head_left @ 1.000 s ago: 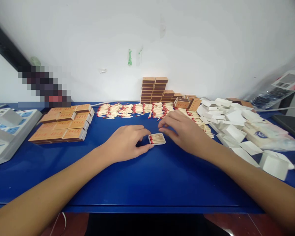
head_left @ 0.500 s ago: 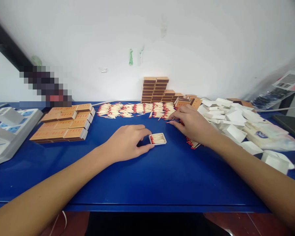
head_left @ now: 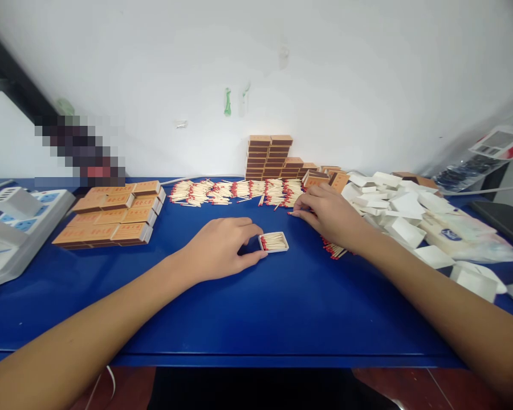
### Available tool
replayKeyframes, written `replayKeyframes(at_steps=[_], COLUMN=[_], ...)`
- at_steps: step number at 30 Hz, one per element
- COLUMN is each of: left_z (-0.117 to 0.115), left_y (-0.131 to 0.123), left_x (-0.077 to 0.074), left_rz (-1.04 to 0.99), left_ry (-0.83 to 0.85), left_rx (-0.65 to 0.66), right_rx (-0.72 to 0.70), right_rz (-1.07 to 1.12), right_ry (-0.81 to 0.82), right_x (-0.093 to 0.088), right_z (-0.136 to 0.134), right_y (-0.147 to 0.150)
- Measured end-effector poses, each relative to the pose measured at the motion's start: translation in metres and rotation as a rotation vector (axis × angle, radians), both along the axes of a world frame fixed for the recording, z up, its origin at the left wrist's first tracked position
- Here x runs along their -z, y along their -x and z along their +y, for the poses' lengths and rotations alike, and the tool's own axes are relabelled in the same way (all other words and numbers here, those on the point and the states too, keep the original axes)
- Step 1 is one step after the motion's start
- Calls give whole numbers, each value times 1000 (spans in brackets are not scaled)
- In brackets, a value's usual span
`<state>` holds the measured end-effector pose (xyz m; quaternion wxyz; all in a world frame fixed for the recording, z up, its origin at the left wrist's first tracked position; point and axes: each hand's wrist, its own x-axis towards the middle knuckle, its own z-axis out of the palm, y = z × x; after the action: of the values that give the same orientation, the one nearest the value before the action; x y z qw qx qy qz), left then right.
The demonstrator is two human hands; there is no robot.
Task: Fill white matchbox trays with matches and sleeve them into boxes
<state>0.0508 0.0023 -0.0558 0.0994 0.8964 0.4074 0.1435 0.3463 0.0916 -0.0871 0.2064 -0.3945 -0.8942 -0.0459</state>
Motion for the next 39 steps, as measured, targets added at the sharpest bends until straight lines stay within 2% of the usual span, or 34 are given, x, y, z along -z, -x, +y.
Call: replayKeyframes(at_steps=[5,9,13,16,23,32,36,39], left_z=[0,1,2,3,2,1,2,2], left_y=[0,0,-1,-2,-2,1,2,2], left_x=[0,2,3,3,2,2,3,3], left_rz=[2,-16,-13,-6,-7,-21,-8,-7], left_ry=[-8,-9,-9,3,7,2,11,9], left_rx=[0,-10,-12,-16,-21,-5,-8,-10], right_rx=[-40,-112,-192,-209,-167,-90,26,59], right_rz=[23,112,56,-7,30,110,45,-26], right_ry=[7,43,52,15,-16,88,34,2], right_x=[-6,-17,-22,-20,-15,-15,-11,-9], right_z=[-7,-31,-55,-62,-55,-28,-15,-9], right_y=[5,21,41,51,47,16,5,1])
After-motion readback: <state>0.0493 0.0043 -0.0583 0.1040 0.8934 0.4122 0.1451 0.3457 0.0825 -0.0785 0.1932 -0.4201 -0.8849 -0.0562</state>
